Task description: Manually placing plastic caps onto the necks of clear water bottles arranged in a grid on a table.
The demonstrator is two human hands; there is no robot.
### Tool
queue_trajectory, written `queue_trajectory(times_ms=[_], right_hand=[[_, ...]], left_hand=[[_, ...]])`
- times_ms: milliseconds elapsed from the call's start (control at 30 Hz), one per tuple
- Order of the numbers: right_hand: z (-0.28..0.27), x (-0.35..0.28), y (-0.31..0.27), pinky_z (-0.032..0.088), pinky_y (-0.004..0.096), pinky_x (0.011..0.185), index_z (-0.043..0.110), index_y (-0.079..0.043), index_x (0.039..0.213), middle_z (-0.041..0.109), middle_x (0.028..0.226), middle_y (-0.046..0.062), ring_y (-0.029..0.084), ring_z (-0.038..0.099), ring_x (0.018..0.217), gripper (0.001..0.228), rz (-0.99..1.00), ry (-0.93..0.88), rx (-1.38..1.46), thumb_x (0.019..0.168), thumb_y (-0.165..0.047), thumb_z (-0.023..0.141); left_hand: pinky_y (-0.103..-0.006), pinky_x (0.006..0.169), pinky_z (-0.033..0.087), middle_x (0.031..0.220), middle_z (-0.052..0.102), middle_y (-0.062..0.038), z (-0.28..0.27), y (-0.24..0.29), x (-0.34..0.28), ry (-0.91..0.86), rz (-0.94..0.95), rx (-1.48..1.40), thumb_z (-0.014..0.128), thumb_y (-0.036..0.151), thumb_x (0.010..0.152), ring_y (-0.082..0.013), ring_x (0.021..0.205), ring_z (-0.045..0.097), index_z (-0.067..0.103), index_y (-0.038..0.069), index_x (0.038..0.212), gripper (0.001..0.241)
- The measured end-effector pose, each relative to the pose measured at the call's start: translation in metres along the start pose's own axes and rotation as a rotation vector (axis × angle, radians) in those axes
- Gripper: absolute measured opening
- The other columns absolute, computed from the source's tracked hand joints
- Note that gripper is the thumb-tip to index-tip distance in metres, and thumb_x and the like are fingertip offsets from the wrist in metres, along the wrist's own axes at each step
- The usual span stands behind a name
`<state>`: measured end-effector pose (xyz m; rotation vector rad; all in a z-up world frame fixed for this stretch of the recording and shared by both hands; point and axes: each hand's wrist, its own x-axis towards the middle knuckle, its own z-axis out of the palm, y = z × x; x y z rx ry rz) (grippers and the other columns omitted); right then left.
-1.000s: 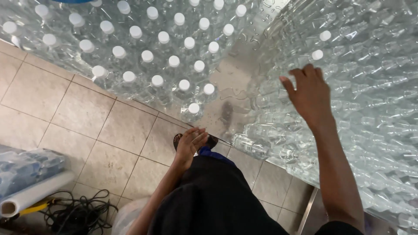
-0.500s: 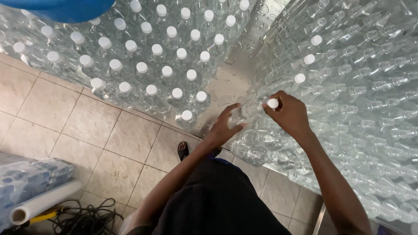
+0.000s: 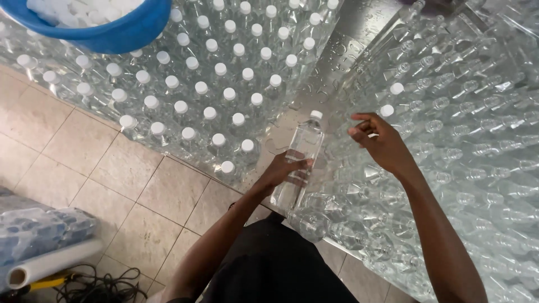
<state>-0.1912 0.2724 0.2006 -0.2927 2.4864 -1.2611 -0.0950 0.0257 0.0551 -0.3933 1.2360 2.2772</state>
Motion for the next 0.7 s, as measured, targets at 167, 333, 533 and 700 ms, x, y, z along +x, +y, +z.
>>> queue_trajectory(times_ms=[167,333,533,700], right_hand=[[0.003,0.001,-0.002,0.062,0.05,0.094,0.069,0.0,0.143,0.073,0.117,0.029,0.038,0.073,0.111,0.041,0.022,-0.068,-0.052,0.109,-0.023,0.073],[0.008,0.016,-0.003,0.059,0.055,0.102,0.069,0.001,0.142,0.072,0.127,0.031,0.044,0.07,0.126,0.04,-0.043,-0.13,-0.136,0.111,-0.025,0.068],[0.009,0.031,-0.019,0.052,0.062,0.111,0.061,0.002,0.151,0.064,0.144,0.034,0.051,0.058,0.141,0.042,-0.172,-0.197,-0.162,0.115,-0.019,0.058],[-0.005,0.043,-0.014,0.05,0.061,0.113,0.06,-0.004,0.155,0.062,0.152,0.028,0.049,0.057,0.144,0.043,-0.168,-0.374,-0.092,0.113,-0.016,0.057]], left_hand=[[-0.0515,0.081,0.071,0.112,0.075,-0.027,-0.003,-0.001,0.0,0.105,-0.019,0.012,0.094,0.028,0.089,-0.0365,0.093,0.081,0.062,-0.003,0.128,0.059],[-0.0497,0.083,0.071,0.112,0.071,-0.03,0.017,0.018,-0.017,0.103,0.005,0.04,0.089,0.022,0.09,-0.0384,0.095,0.08,0.055,-0.011,0.136,0.065],[-0.0509,0.082,0.071,0.109,0.07,-0.031,0.027,0.015,-0.018,0.083,0.071,0.109,0.092,0.024,0.087,-0.04,0.097,0.08,0.056,-0.013,0.134,0.071],[-0.0438,0.087,0.069,0.119,0.073,-0.033,0.043,0.045,-0.047,-0.004,0.125,0.314,0.09,0.028,0.083,-0.0365,0.103,0.078,0.057,-0.009,0.142,0.077]])
